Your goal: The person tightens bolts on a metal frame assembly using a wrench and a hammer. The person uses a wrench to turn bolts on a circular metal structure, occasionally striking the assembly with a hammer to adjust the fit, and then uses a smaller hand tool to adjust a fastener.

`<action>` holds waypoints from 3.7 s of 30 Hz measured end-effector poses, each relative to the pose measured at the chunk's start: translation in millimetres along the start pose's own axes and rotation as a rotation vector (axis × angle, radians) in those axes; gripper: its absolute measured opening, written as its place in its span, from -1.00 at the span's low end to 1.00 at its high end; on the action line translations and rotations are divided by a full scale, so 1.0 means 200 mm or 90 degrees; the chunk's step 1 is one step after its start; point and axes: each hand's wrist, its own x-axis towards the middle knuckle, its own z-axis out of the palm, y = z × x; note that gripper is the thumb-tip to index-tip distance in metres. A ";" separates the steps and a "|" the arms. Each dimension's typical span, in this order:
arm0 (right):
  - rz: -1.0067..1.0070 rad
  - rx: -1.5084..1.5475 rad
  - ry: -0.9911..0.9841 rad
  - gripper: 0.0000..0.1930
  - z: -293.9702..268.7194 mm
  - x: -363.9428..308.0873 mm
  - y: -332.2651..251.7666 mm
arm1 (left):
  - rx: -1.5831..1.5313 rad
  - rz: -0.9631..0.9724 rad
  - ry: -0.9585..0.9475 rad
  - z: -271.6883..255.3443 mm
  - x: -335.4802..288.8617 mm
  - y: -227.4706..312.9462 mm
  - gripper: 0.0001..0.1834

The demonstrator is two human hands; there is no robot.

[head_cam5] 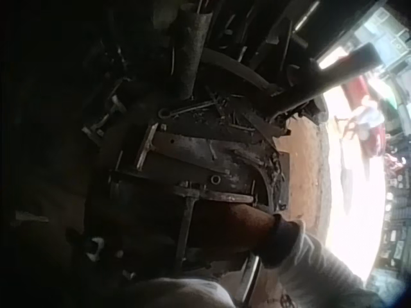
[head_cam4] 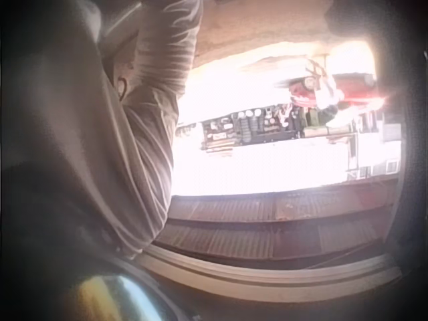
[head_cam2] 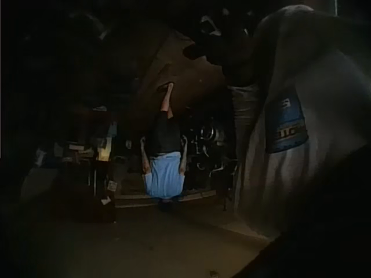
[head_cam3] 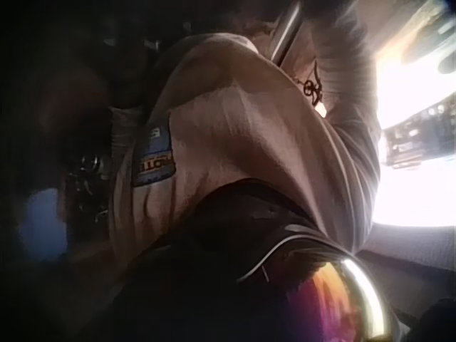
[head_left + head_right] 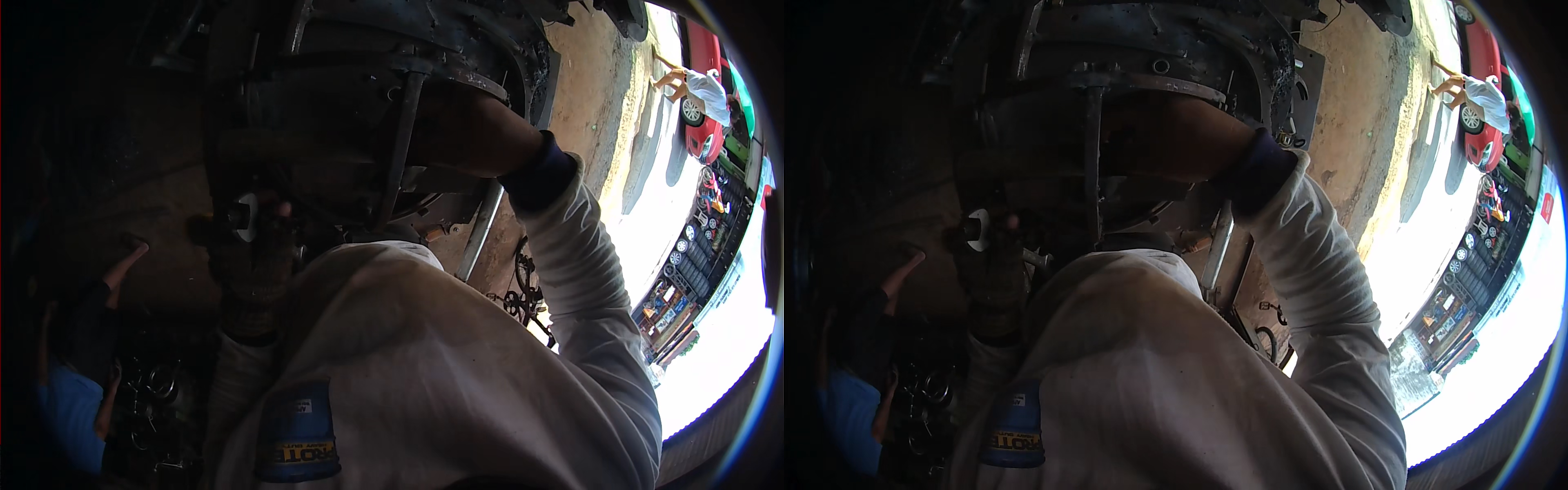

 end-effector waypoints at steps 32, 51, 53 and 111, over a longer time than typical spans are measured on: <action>0.113 0.102 0.108 -0.62 -0.04 -0.08 0.09 | -0.052 -0.084 -0.049 0.07 0.13 0.06 -0.44; 0.305 0.636 0.110 -0.52 -0.02 -0.02 -0.09 | -0.430 -0.358 -0.041 0.08 0.00 -0.06 -0.40; 0.346 0.678 0.107 -0.54 -0.03 -0.01 -0.10 | -0.256 -0.243 -0.035 0.06 0.02 0.01 -0.40; 0.281 0.537 -0.047 -0.40 -0.02 0.01 0.00 | -0.110 -0.156 0.030 0.01 0.13 0.17 -0.48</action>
